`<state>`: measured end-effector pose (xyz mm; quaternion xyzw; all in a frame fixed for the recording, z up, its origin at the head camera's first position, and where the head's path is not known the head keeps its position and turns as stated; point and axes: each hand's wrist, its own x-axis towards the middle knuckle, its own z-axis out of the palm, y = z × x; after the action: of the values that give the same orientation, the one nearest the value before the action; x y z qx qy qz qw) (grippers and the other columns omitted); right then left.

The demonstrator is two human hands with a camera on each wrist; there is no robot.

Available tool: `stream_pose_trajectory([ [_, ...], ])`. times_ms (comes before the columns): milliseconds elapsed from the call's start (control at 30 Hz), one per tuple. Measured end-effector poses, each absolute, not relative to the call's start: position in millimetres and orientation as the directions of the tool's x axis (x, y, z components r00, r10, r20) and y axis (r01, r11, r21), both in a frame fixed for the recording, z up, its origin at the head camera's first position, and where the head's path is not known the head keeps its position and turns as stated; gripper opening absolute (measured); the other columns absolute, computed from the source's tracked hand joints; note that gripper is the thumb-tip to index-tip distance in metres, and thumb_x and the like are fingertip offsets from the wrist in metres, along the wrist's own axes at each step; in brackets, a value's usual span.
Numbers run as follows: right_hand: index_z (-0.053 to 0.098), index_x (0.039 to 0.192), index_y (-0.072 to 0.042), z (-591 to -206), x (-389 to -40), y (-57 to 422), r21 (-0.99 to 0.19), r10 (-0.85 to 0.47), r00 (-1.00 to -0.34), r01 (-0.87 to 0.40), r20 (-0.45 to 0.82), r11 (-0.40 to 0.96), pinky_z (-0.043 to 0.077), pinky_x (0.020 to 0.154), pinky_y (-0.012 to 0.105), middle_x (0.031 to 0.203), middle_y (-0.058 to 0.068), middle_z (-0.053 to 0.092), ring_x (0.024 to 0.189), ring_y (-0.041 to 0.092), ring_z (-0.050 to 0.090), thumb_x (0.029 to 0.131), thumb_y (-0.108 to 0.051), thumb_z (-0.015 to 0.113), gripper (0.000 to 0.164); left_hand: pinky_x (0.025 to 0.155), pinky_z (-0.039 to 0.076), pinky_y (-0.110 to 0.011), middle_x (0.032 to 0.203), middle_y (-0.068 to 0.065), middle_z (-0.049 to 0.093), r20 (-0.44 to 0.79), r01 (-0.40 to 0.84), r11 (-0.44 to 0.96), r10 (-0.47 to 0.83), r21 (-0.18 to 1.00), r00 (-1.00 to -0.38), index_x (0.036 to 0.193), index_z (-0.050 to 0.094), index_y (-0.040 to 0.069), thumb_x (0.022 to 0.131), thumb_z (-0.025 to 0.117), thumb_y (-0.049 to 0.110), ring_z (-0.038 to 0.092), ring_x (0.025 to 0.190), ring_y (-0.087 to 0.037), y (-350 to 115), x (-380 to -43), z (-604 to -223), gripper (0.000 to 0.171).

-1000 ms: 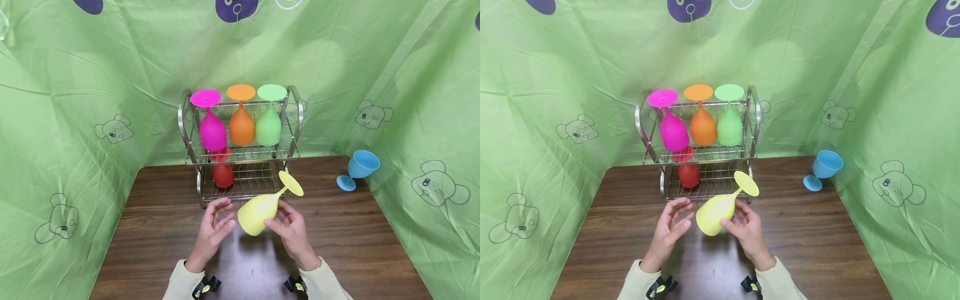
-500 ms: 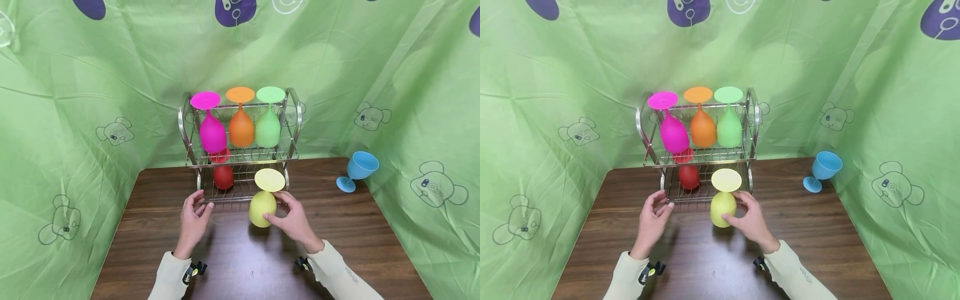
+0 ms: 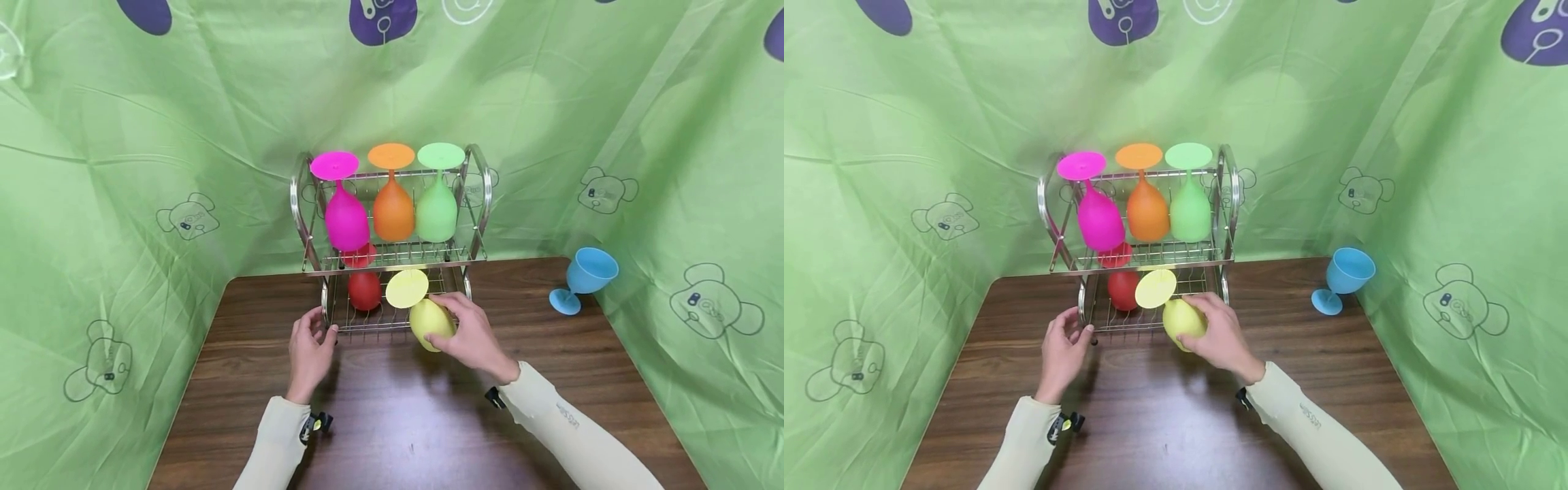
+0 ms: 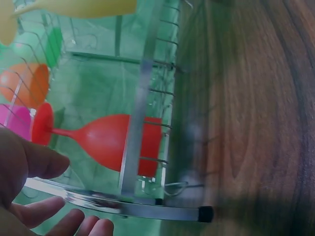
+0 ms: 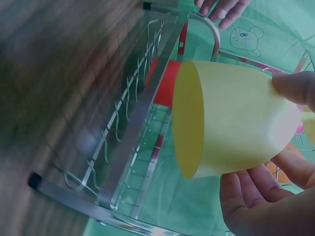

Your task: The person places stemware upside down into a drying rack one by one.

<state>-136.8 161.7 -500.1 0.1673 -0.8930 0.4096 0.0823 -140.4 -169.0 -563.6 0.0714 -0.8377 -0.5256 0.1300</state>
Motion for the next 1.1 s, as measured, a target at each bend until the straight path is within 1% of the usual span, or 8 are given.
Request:
stream_pose_trajectory([
  [200,0.065,0.142,-0.009,-493,-154,161,-0.643,-0.283,-0.924,-0.382,0.257,0.663,0.049,0.11,0.064,0.136,0.009,0.065,0.123,0.034,0.063,0.071,-0.022,0.096,0.078,0.103,0.06,-0.048,0.128,-0.022,0.064,0.167,0.027,0.409,-0.312,0.912,-0.935,0.14,0.06,0.002,0.097,0.074,0.007,0.067,0.12,-0.036,-169,-152,-574,0.045],
  [267,0.065,0.142,-0.008,-492,-160,162,-0.628,-0.3,-0.92,-0.391,0.251,0.673,0.047,0.111,0.065,0.136,0.009,0.065,0.123,0.033,0.062,0.072,-0.022,0.096,0.078,0.1,0.062,-0.04,0.126,-0.021,0.068,0.181,0.036,0.397,-0.335,0.917,-0.925,0.138,0.062,0.002,0.097,0.074,0.005,0.07,0.116,-0.036,-169,-155,-576,0.043],
  [367,0.065,0.142,-0.008,-493,-170,161,-0.606,-0.319,-0.916,-0.401,0.244,0.687,0.047,0.111,0.063,0.136,0.009,0.065,0.123,0.032,0.061,0.073,-0.023,0.095,0.077,0.094,0.062,-0.023,0.122,-0.02,0.072,0.208,0.057,0.383,-0.365,0.922,-0.908,0.135,0.065,0.002,0.096,0.074,0.002,0.073,0.111,-0.035,-170,-159,-576,0.04],
  [433,0.065,0.142,-0.008,-494,-176,160,-0.599,-0.324,-0.915,-0.402,0.239,0.693,0.048,0.11,0.063,0.136,0.009,0.064,0.123,0.032,0.061,0.073,-0.023,0.094,0.076,0.089,0.058,-0.012,0.12,-0.019,0.074,0.222,0.068,0.376,-0.382,0.924,-0.897,0.133,0.067,0.003,0.095,0.074,0.001,0.074,0.109,-0.034,-171,-161,-576,0.039],
  [533,0.065,0.142,-0.008,-496,-184,157,-0.594,-0.322,-0.918,-0.396,0.233,0.7,0.049,0.108,0.065,0.137,0.011,0.063,0.123,0.034,0.061,0.073,-0.022,0.094,0.076,0.083,0.053,-0.003,0.118,-0.019,0.076,0.227,0.074,0.365,-0.396,0.928,-0.89,0.13,0.068,0.003,0.094,0.075,0.002,0.075,0.106,-0.034,-171,-164,-574,0.036],
  [667,0.064,0.143,-0.008,-498,-194,153,-0.597,-0.324,-0.921,-0.387,0.216,0.703,0.049,0.108,0.065,0.139,0.011,0.062,0.125,0.034,0.059,0.074,-0.021,0.093,0.077,0.081,0.05,0.001,0.117,-0.018,0.077,0.218,0.059,0.37,-0.405,0.927,-0.888,0.128,0.069,0.004,0.094,0.077,0.004,0.076,0.105,-0.033,-172,-167,-573,0.035],
  [800,0.063,0.145,-0.009,-503,-202,150,-0.617,-0.308,-0.932,-0.357,0.189,0.701,0.049,0.109,0.063,0.139,0.011,0.062,0.126,0.034,0.058,0.074,-0.02,0.092,0.077,0.077,0.049,0.002,0.113,-0.016,0.079,0.216,0.049,0.383,-0.407,0.923,-0.887,0.126,0.072,0.005,0.093,0.079,0.006,0.078,0.101,-0.033,-173,-169,-573,0.033],
  [1100,0.059,0.149,-0.01,-521,-215,151,-0.645,-0.235,-0.961,-0.272,0.145,0.714,0.044,0.11,0.071,0.145,0.018,0.059,0.13,0.044,0.056,0.077,-0.023,0.091,0.079,0.074,0.048,0.0,0.11,-0.013,0.08,0.217,0.043,0.403,-0.398,0.914,-0.891,0.123,0.075,0.009,0.093,0.08,0.009,0.078,0.097,-0.031,-173,-170,-577,0.03],
])
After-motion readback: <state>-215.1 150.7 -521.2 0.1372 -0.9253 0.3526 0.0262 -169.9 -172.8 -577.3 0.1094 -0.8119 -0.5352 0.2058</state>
